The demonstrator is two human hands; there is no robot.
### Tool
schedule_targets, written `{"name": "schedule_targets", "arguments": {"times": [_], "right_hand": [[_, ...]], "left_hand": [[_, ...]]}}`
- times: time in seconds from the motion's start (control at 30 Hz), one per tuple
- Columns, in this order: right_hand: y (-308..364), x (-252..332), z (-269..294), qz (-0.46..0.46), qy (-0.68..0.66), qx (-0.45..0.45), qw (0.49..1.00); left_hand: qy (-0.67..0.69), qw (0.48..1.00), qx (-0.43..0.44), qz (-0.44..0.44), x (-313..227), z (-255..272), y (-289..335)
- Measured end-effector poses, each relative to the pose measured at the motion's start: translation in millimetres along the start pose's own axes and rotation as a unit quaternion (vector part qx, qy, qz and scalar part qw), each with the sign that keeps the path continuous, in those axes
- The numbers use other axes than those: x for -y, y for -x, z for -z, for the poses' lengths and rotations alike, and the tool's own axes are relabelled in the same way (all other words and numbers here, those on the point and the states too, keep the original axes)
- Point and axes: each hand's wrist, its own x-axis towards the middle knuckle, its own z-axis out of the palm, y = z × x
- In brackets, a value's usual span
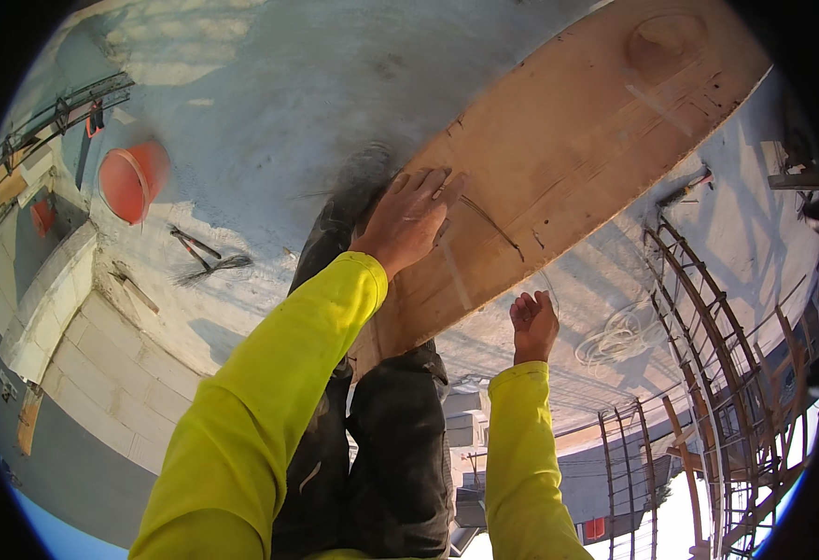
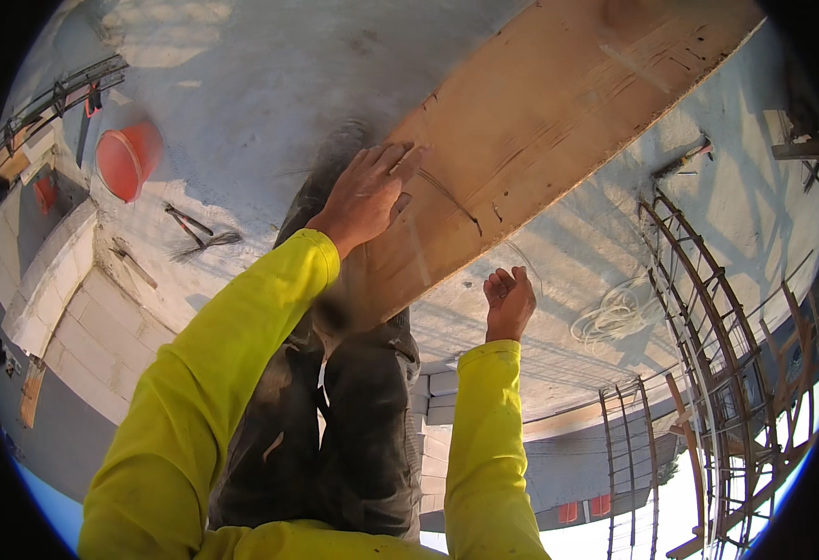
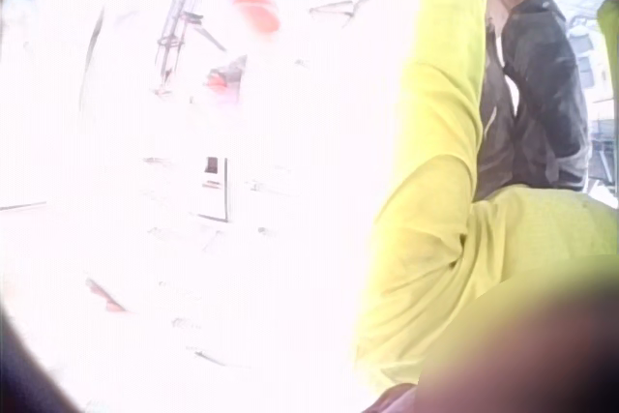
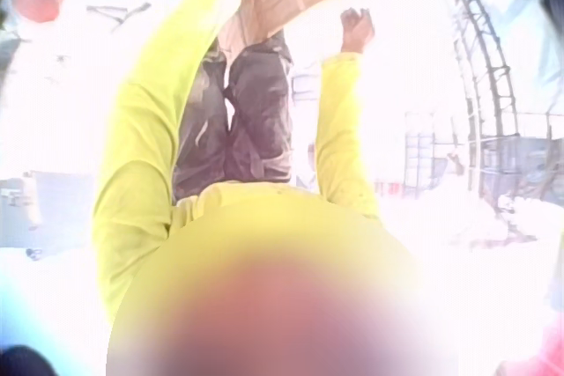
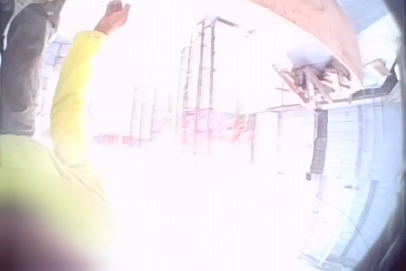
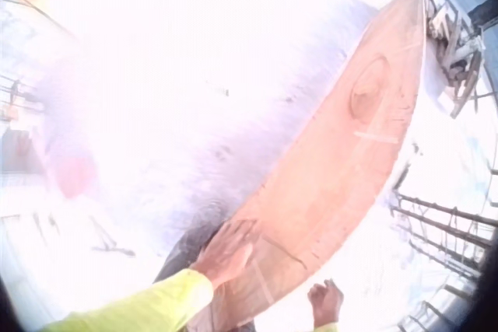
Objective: The person hammers nails into a wooden board on the floor, then picks up a bundle of wire ties, separates one, and bends it around the board's edge. The person continues to manipulate the wire by hand, bending and shaping it around the board.
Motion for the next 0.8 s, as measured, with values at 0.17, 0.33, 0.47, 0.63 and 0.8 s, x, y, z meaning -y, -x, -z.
{"name": "schedule_targets", "arguments": {"times": [0.17,0.33,0.47,0.63,0.8], "right_hand": [[62.3,12.4,-12.6,0.234,0.131,0.055,0.962],[103.6,21.6,-24.0,0.319,0.2,0.132,0.917],[111.7,15.0,-31.4,0.32,0.228,0.107,0.913],[85.3,-15.9,-22.6,0.322,0.172,0.163,0.916],[39.4,-30.5,48.3,0.542,0.66,-0.024,0.52]], "left_hand": [[0.03,0.992,-0.076,0.098,4.1,35.3,62.3],[0.1,0.918,-0.071,0.376,67.7,36.9,159.0],[0.119,0.809,-0.096,0.567,162.0,0.8,270.9],[0.088,0.682,-0.1,0.719,280.8,-77.9,401.4],[0.226,0.525,-0.263,0.777,365.2,-146.9,425.9]]}}
